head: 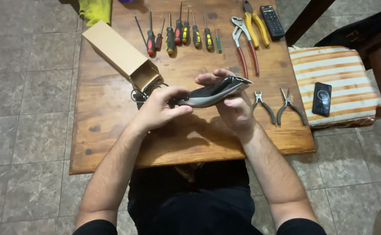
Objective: Unboxing hair clippers and using a screwdriver to remove the blade assembly for maintenance or repair.
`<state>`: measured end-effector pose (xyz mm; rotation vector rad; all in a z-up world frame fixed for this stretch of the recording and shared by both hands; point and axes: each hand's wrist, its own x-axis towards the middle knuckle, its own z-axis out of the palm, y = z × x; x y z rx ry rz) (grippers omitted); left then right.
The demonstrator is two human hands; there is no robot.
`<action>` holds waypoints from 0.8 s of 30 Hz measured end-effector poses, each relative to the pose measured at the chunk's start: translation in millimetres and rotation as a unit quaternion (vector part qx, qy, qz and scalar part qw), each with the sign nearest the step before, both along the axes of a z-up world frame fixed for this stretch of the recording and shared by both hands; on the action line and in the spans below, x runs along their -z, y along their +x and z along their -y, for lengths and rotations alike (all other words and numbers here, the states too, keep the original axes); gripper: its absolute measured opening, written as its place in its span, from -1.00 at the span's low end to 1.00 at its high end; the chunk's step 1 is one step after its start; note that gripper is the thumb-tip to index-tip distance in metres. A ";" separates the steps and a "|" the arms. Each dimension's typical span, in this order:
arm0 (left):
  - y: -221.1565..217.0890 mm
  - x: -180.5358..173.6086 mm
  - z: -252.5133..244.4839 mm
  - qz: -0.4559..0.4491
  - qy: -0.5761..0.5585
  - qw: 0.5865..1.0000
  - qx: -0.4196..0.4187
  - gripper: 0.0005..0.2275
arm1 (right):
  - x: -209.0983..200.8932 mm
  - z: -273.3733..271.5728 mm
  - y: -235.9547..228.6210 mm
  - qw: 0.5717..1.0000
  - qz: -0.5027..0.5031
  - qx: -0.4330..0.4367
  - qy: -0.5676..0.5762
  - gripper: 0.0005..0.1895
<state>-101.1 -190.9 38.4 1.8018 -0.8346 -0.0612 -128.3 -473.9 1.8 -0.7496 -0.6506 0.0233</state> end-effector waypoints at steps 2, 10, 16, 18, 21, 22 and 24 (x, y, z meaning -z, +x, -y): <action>0.5 2.5 1.0 -0.006 -0.002 1.000 -0.005 -0.61 | -1.8 -0.6 -0.5 1.000 -0.001 -0.002 -0.003 -0.13; -3.3 -0.9 5.5 0.014 -0.012 1.000 -0.019 -0.63 | -1.1 -4.1 -1.5 0.998 0.010 -0.005 -0.057 -0.14; -4.3 -2.1 6.4 0.028 -0.027 0.999 -0.009 -0.61 | -8.8 -3.7 -3.9 0.997 0.018 -0.007 -0.070 -0.15; -4.2 1.4 5.6 0.035 -0.026 0.999 -0.006 -0.59 | -7.5 -6.2 -5.3 0.997 0.017 -0.003 -0.072 -0.14; -3.7 5.8 5.1 0.046 -0.024 0.999 0.001 -0.55 | -7.5 -8.1 -7.0 0.997 0.016 0.001 -0.078 -0.13; -3.6 7.0 5.0 0.050 -0.021 0.998 0.007 -0.53 | -8.0 -8.5 -7.5 0.996 0.016 0.001 -0.082 -0.13; -4.0 10.4 4.0 0.047 -0.020 0.999 0.012 -0.53 | -5.1 -8.6 -7.0 0.997 0.005 -0.004 -0.080 -0.12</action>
